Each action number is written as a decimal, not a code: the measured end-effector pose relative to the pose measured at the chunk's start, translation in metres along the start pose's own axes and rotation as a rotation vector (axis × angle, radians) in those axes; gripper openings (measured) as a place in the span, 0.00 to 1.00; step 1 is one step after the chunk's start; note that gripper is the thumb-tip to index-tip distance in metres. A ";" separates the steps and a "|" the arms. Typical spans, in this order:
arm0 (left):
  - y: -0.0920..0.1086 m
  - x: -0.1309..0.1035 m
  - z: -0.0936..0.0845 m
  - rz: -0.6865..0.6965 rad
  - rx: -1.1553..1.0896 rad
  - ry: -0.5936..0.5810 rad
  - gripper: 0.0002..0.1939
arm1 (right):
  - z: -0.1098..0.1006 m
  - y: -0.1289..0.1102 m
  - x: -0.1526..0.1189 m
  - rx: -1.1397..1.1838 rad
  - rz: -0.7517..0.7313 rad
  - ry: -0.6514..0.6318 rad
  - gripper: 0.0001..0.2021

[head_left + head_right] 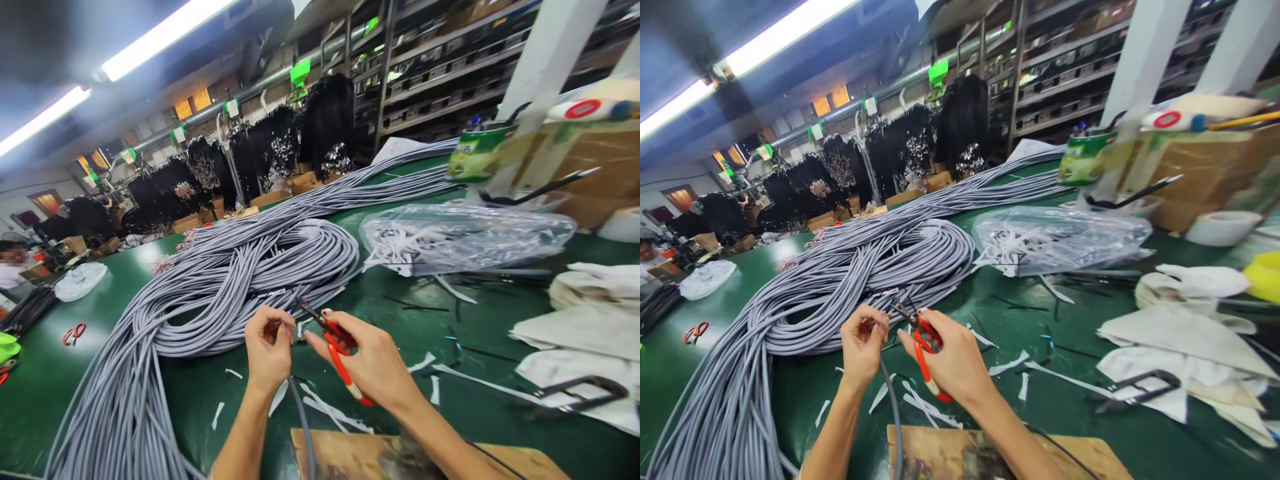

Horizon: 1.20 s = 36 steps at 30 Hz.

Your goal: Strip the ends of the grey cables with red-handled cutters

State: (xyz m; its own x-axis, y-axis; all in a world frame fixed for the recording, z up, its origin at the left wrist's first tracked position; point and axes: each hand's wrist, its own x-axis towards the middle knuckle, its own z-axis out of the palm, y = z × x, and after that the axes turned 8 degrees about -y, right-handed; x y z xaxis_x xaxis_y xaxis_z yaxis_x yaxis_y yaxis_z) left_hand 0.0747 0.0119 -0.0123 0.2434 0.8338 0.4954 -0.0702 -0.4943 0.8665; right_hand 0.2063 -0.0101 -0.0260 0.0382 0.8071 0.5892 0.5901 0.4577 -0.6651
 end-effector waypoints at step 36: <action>0.010 0.017 -0.005 -0.689 -0.660 -0.054 0.14 | -0.001 0.015 0.004 -0.503 0.295 -0.067 0.27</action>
State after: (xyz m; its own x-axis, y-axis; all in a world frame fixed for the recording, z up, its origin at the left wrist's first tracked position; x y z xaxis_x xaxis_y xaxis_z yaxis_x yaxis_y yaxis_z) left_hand 0.0737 0.0220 0.0048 0.4783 0.8692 -0.1254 -0.4222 0.3528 0.8350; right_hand 0.2163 -0.0002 -0.0330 0.2177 0.9028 0.3709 0.8732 -0.0104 -0.4873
